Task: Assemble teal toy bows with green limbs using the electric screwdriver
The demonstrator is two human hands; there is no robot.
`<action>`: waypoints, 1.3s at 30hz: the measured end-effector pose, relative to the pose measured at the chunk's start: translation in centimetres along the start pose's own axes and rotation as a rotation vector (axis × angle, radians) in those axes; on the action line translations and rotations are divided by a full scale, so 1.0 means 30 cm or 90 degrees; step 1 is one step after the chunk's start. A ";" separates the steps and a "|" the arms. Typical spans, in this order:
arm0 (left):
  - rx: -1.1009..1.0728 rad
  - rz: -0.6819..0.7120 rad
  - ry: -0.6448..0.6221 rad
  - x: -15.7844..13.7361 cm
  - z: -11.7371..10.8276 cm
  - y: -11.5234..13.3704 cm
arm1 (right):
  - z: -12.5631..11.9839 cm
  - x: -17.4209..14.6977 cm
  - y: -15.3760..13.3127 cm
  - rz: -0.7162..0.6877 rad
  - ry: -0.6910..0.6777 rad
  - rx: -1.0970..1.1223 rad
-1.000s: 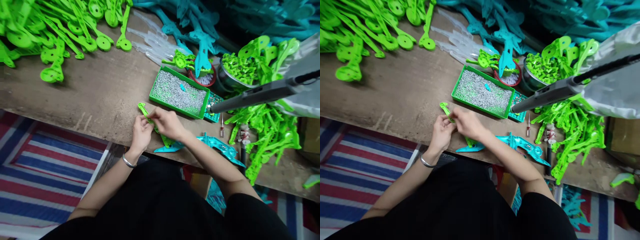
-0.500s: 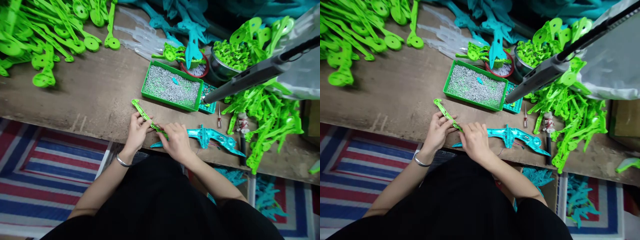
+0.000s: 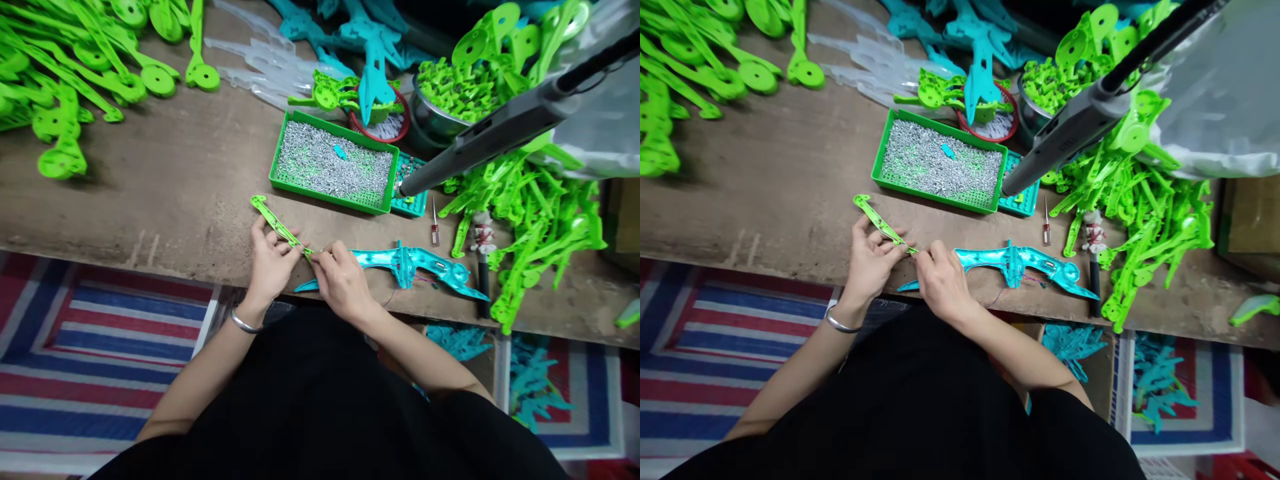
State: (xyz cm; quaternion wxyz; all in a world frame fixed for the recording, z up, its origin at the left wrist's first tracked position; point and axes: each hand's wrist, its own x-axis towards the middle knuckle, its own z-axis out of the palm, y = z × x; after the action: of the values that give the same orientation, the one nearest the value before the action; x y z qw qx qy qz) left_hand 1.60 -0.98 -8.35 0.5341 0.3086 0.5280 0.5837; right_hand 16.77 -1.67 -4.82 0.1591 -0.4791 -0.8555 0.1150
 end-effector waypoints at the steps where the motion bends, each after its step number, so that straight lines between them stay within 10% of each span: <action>1: 0.007 0.007 -0.004 -0.001 0.000 -0.005 | -0.001 -0.006 0.007 0.011 0.009 0.025; 22: 0.140 0.092 -0.039 -0.015 -0.007 -0.006 | -0.036 -0.002 0.004 -0.003 -0.068 -0.125; 32: 0.403 0.109 -0.036 -0.011 -0.038 0.044 | -0.034 -0.071 0.117 0.015 -0.015 0.125; 36: 0.680 0.279 0.035 -0.065 -0.018 0.080 | -0.034 -0.048 0.124 0.045 -0.041 0.149; 39: 0.749 0.487 -0.077 -0.124 0.019 0.060 | -0.038 -0.035 0.126 0.051 -0.064 0.149</action>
State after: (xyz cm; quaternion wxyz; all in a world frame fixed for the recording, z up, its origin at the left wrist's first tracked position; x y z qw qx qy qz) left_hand 2.47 -4.11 -5.75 0.0640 0.7423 0.5798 0.3297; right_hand 20.68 -0.58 -5.25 0.1663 -0.4848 -0.8233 0.2439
